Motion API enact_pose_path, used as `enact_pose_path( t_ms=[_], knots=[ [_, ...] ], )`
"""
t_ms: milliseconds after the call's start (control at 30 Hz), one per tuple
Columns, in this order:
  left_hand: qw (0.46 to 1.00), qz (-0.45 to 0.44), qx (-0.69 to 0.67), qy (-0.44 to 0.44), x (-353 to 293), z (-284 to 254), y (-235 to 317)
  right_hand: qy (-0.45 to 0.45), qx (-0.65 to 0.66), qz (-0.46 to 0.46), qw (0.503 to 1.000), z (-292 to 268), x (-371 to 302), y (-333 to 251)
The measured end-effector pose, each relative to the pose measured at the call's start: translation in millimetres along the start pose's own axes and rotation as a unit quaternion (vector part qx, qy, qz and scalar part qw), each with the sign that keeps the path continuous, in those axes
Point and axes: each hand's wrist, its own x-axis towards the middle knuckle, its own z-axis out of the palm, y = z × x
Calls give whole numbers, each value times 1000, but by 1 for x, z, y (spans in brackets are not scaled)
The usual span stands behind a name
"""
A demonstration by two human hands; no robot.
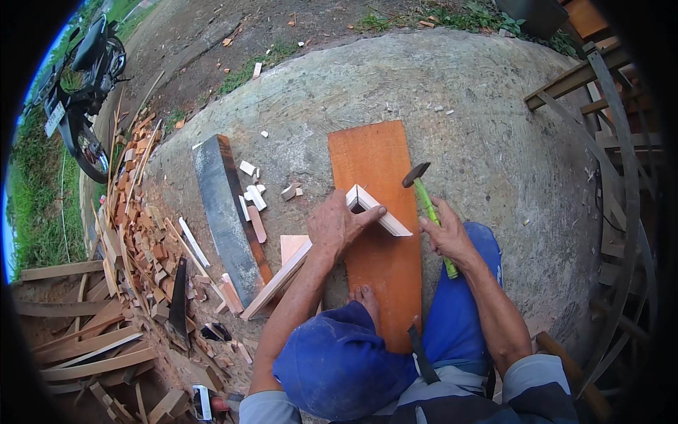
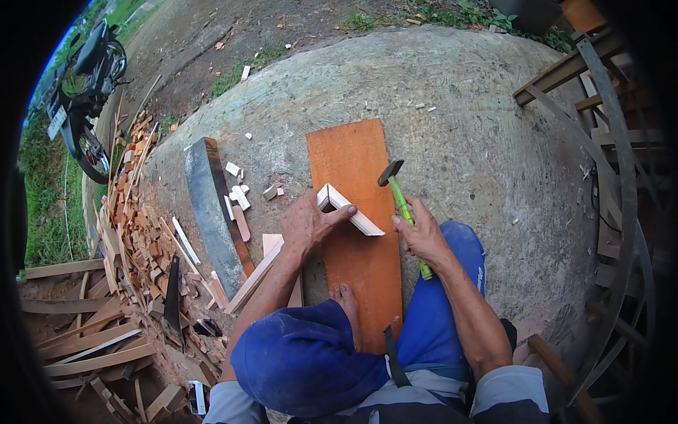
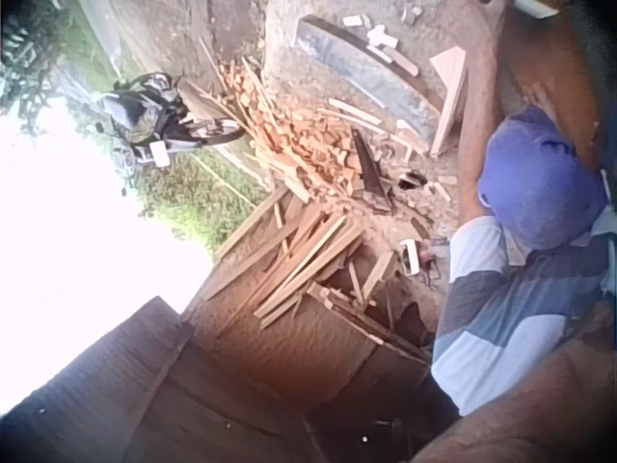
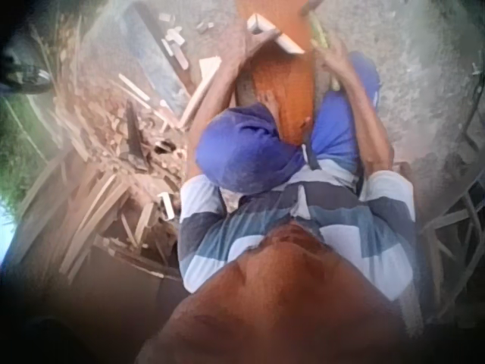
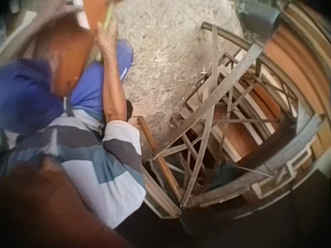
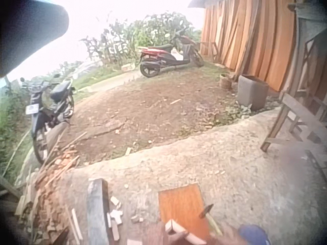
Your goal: The person sits on the floor and assembles small wooden pieces into a frame-like structure. They use a hammer to drive nails into the joints, repeatedly adjusting the pieces to ensure alignment.
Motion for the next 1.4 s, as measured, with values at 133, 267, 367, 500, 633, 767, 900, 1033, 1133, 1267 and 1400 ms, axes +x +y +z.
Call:
enact_pose_path(
  t_ms=[133,267,367,500,633,767,900,1033,1133,1267,1400],
  knots=[
    [1000,-5,1,-12,1,-2,0,-83,59,37,994,-3,3,-10],
    [999,17,9,28,1,4,-3,-117,57,65,989,-10,13,-24],
    [998,25,6,49,1,10,-8,-65,-86,-32,994,-9,11,-31],
    [998,25,17,50,1,13,-10,24,-207,-278,938,3,-4,-29],
    [999,17,12,33,2,7,-6,51,-129,-146,979,13,-3,-23],
    [998,29,36,53,-7,-6,-2,-24,-6,16,1000,28,0,-20],
    [999,-41,11,31,-37,11,1,-12,13,54,998,55,-16,-13],
    [990,-59,-27,122,-53,38,-7,-26,44,55,997,64,-16,-5],
    [974,-131,37,183,-62,63,0,-54,43,63,996,58,-6,-1],
    [965,-143,-24,217,-59,75,5,-125,59,64,988,44,8,-6],
    [961,-134,-32,241,-55,75,6,-121,-35,-44,991,16,49,-41]
  ],
)
